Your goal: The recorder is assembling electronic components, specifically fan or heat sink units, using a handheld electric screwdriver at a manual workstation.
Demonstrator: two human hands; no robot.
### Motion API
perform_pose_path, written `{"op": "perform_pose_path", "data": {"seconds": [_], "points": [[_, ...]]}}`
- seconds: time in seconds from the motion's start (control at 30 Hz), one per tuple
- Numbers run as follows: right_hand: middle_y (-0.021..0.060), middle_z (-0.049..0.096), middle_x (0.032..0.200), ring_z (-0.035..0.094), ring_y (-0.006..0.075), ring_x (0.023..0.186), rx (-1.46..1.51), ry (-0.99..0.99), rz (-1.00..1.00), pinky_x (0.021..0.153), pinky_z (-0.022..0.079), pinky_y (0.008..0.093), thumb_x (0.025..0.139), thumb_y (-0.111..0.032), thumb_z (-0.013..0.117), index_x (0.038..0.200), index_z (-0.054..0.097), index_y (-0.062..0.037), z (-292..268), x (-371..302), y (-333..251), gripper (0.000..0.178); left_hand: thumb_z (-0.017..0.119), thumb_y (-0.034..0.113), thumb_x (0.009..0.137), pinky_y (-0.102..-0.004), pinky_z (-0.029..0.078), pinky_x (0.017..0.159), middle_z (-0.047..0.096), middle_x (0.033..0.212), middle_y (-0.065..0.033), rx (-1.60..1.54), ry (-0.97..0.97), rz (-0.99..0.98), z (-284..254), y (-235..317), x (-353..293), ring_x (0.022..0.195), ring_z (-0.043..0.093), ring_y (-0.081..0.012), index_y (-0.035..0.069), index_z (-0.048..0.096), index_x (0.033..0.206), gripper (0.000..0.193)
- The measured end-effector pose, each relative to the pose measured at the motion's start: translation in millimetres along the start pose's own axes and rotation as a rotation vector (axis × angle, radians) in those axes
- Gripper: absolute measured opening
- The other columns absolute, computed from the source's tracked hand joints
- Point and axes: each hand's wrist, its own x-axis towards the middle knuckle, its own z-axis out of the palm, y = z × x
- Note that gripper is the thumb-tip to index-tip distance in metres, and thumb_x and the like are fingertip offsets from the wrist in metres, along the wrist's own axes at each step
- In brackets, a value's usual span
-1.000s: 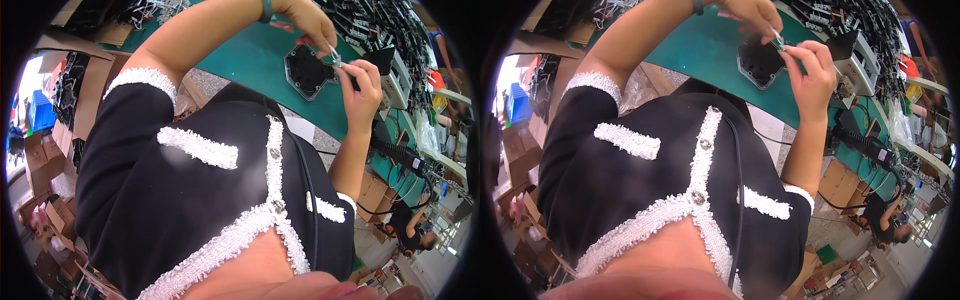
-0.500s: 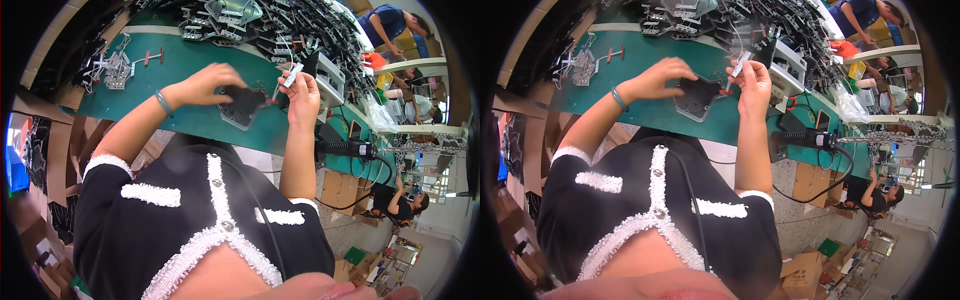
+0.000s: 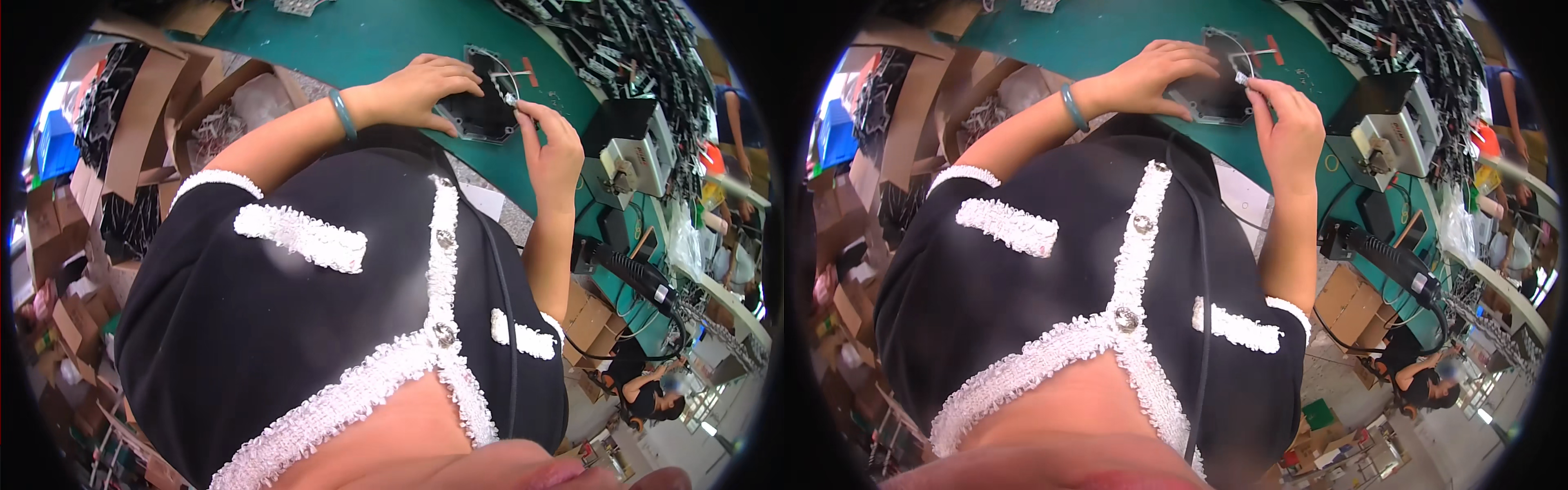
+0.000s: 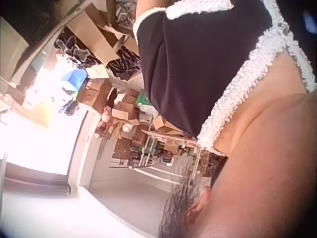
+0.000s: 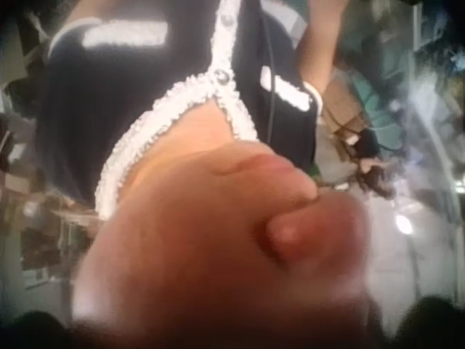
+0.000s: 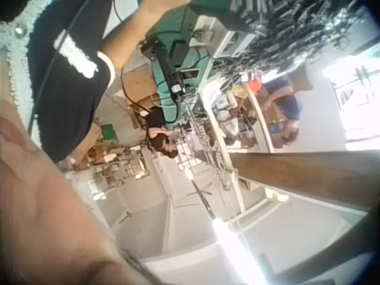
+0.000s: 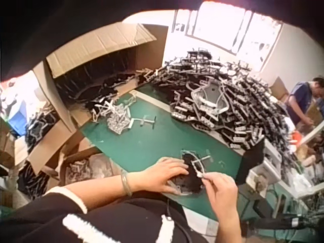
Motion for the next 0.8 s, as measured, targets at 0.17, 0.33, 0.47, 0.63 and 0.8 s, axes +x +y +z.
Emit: {"op": "perform_pose_path", "data": {"seconds": [0.17, 0.33, 0.47, 0.63, 0.8], "points": [[0.0006, 0.07, 0.094, 0.064, 0.0201, 0.092, -0.072, -0.139, -0.212, 0.092, 0.044, 0.0392, 0.079, -0.013, 0.071, 0.092, 0.07, -0.0124, 9, -11, -5, 0.012, 0.079, 0.02, 0.069, -0.0444, 0.034, 0.107, 0.053, 0.135, -0.0077, -0.03, -0.003, 0.047, 7, -9, -9, 0.133, 0.041, -0.0288, 0.012, 0.058, 0.12, 0.056], [-0.0036, 0.07, 0.097, 0.061, 0.0192, 0.101, -0.036, -0.223, -0.284, 0.096, 0.041, 0.0397, 0.077, -0.013, 0.072, 0.09, 0.071, -0.0147, 14, -16, 5, 0.013, 0.08, 0.015, 0.066, -0.0449, 0.039, 0.103, 0.056, 0.131, -0.0105, -0.14, -0.05, 0.163, -1, -19, -1, 0.131, 0.044, -0.0318, 0.009, 0.058, 0.121, 0.059], [-0.0046, 0.07, 0.098, 0.06, 0.0192, 0.103, -0.029, -0.199, -0.29, 0.098, 0.039, 0.041, 0.076, -0.015, 0.073, 0.089, 0.072, -0.0165, 27, -21, 3, 0.013, 0.08, 0.014, 0.066, -0.0453, 0.041, 0.102, 0.057, 0.13, -0.0112, -0.176, -0.086, 0.079, -5, -17, 0, 0.131, 0.044, -0.033, 0.008, 0.056, 0.121, 0.06], [-0.0048, 0.071, 0.098, 0.06, 0.0189, 0.103, -0.045, -0.125, -0.233, 0.1, 0.038, 0.0418, 0.077, -0.016, 0.074, 0.088, 0.072, -0.0167, 35, -32, 0, 0.012, 0.081, 0.012, 0.064, -0.0452, 0.041, 0.101, 0.058, 0.128, -0.0113, -0.188, -0.067, 0.081, -5, -18, 0, 0.131, 0.043, -0.0333, 0.007, 0.056, 0.112, 0.055], [-0.006, 0.071, 0.096, 0.06, 0.0163, 0.099, 0.05, -0.029, -0.149, 0.101, 0.036, 0.0409, 0.076, -0.016, 0.074, 0.084, 0.072, -0.0176, 42, -41, 0, 0.009, 0.081, 0.01, 0.063, -0.0454, 0.042, 0.1, 0.058, 0.127, -0.0116, -0.246, -0.085, 0.053, -7, -14, 1, 0.133, 0.042, -0.0327, 0.006, 0.054, 0.102, 0.047]]}}
